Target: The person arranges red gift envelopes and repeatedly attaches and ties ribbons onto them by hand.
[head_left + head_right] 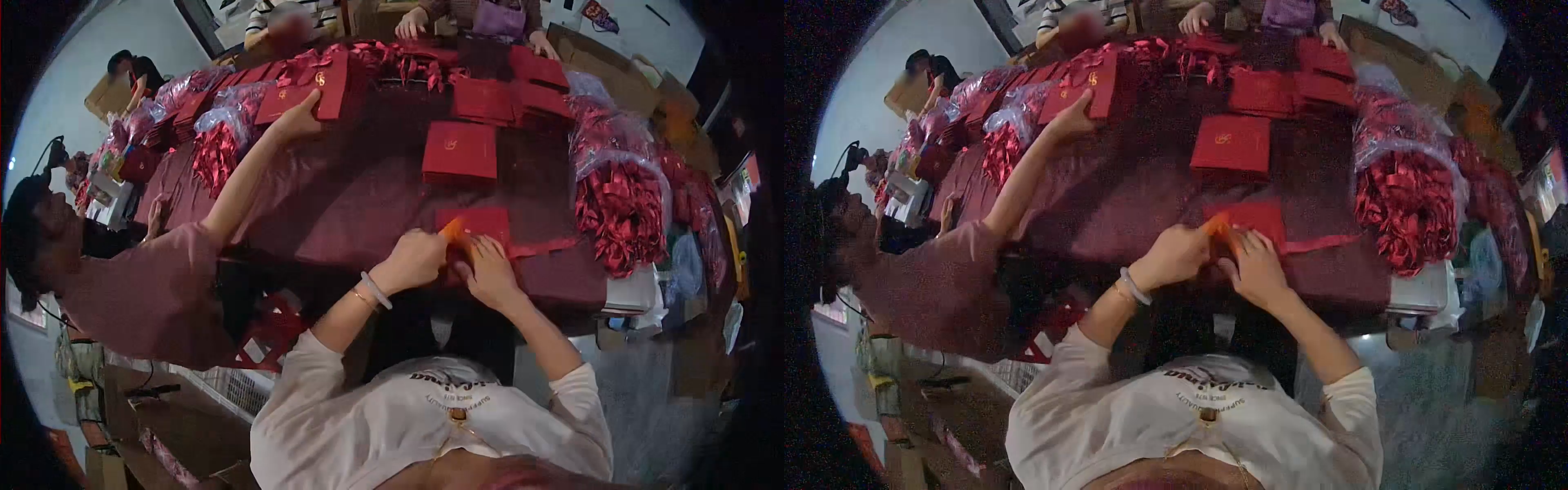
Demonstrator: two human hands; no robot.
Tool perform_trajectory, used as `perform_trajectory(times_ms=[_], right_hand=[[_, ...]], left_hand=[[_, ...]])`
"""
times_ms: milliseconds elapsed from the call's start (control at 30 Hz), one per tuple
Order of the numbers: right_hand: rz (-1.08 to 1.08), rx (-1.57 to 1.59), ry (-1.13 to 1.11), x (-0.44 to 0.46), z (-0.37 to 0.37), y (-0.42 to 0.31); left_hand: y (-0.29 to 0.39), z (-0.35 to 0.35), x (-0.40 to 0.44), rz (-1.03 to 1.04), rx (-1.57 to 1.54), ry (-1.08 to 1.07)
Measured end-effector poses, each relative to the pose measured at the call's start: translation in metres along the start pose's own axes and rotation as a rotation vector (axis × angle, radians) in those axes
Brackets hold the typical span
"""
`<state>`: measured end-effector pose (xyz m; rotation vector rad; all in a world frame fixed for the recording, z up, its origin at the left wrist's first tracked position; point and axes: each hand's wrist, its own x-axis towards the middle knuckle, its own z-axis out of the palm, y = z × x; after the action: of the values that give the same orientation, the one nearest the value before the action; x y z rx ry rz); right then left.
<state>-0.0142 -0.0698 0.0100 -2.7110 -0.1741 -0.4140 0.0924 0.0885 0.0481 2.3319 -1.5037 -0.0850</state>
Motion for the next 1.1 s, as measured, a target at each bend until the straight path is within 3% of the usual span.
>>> perform_trajectory(times_ms=[100, 200, 267, 400, 433, 533, 567, 667, 733, 867, 967, 1033, 1067, 1100], right_hand=[[-0.004, -0.092, 0.035, 0.002, 0.005, -0.001], [-0.008, -0.043, 0.060, 0.002, 0.006, -0.003], [-0.027, -0.104, 0.060, 0.002, 0.006, -0.002], [-0.023, -0.080, 0.011, 0.003, 0.001, -0.004], [-0.022, -0.080, 0.015, 0.003, 0.003, -0.003], [-0.033, -0.091, 0.027, 0.001, 0.004, -0.001], [-0.038, -0.109, 0.007, 0.001, 0.002, -0.002], [-0.019, -0.077, -0.056, 0.006, -0.012, -0.007], [0.074, 0.000, -0.172, 0.017, -0.029, -0.014], [-0.009, 0.208, 0.017, 0.068, -0.050, -0.014], [-0.023, 0.239, 0.076, 0.127, -0.051, -0.015], [0.031, 0.370, 0.035, 0.174, -0.045, -0.016], [0.068, 0.374, 0.032, 0.199, -0.037, -0.013], [0.104, 0.380, 0.029, 0.225, -0.025, -0.009]], left_hand=[[-0.005, -0.016, -0.011, 0.074, 0.087, 0.080], [-0.012, -0.043, -0.034, -0.011, 0.152, 0.023], [-0.030, -0.056, -0.048, -0.189, -0.026, -0.085], [-0.044, -0.055, -0.060, -0.215, -0.398, -0.161], [-0.067, -0.031, -0.066, -0.216, -0.420, -0.189], [-0.060, -0.046, -0.064, -0.279, -0.445, -0.228], [-0.053, -0.057, -0.060, -0.256, -0.589, -0.160], [-0.076, -0.048, -0.049, -0.297, -0.518, 0.182], [-0.095, -0.041, -0.027, -0.408, -0.886, 0.386], [-0.152, -0.027, 0.027, -0.569, -1.056, 0.670], [-0.181, -0.040, 0.058, -0.545, -1.555, 0.798], [-0.186, -0.047, 0.071, -0.849, -1.480, 1.017], [-0.254, -0.011, 0.095, -0.969, -1.342, 1.187], [-0.250, -0.016, 0.096, -0.903, -1.401, 1.230]])
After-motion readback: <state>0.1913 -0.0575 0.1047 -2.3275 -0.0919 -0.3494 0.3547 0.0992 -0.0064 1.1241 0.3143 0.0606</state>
